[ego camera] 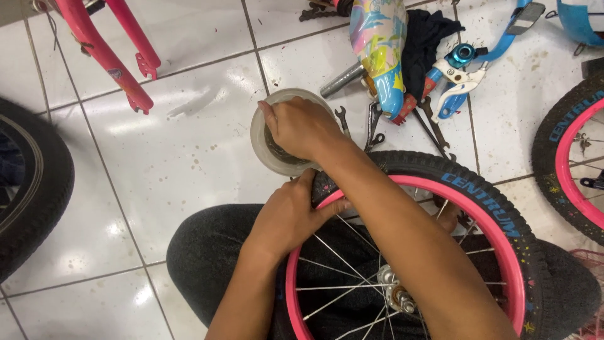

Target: The person sits on the floor and wipes a colorful bicycle chain guard with a dark cloth. They then pick up a pink bicycle wheel and wipe the tire, rim, and spokes with the same cloth, occasionally dipping the cloth into a bucket of water.

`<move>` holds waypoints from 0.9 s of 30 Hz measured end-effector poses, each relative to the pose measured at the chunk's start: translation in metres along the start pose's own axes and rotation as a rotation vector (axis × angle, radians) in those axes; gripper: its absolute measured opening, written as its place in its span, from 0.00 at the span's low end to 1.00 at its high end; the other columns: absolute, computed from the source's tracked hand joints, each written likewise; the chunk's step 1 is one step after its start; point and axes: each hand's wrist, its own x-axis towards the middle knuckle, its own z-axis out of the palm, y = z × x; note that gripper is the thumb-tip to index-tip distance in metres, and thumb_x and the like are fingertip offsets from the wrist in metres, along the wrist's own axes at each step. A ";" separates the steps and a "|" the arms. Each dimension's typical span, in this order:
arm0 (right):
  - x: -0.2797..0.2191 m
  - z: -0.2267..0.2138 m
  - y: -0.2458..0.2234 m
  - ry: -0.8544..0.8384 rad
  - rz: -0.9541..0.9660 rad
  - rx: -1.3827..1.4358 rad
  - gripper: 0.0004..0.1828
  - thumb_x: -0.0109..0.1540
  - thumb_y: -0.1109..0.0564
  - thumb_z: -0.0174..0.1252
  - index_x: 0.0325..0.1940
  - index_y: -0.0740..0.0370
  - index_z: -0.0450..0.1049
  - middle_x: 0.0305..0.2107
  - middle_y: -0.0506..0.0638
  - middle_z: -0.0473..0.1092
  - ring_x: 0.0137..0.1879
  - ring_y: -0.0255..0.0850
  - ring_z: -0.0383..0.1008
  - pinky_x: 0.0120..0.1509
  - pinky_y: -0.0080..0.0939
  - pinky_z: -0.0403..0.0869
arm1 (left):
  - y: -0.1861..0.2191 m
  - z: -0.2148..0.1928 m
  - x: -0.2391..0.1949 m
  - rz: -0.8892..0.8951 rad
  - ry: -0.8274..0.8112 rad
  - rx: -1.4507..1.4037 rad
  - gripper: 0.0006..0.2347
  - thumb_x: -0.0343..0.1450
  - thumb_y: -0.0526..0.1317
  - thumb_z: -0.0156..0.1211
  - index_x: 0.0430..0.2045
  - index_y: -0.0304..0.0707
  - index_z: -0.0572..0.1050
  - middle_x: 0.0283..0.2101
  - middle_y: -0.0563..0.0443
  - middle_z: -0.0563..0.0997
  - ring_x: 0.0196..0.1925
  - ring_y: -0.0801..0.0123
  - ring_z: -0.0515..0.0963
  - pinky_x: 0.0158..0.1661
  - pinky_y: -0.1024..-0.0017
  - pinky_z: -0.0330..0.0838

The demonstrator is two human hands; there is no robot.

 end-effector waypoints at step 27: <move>-0.015 -0.008 -0.002 0.111 -0.088 0.174 0.12 0.67 0.48 0.52 0.49 0.54 0.62 0.49 0.68 0.71 0.61 0.65 0.72 0.64 0.63 0.69 | -0.078 -0.088 0.068 -0.089 0.290 -0.010 0.21 0.73 0.38 0.49 0.58 0.19 0.69 0.17 0.40 0.81 0.14 0.58 0.82 0.21 0.66 0.77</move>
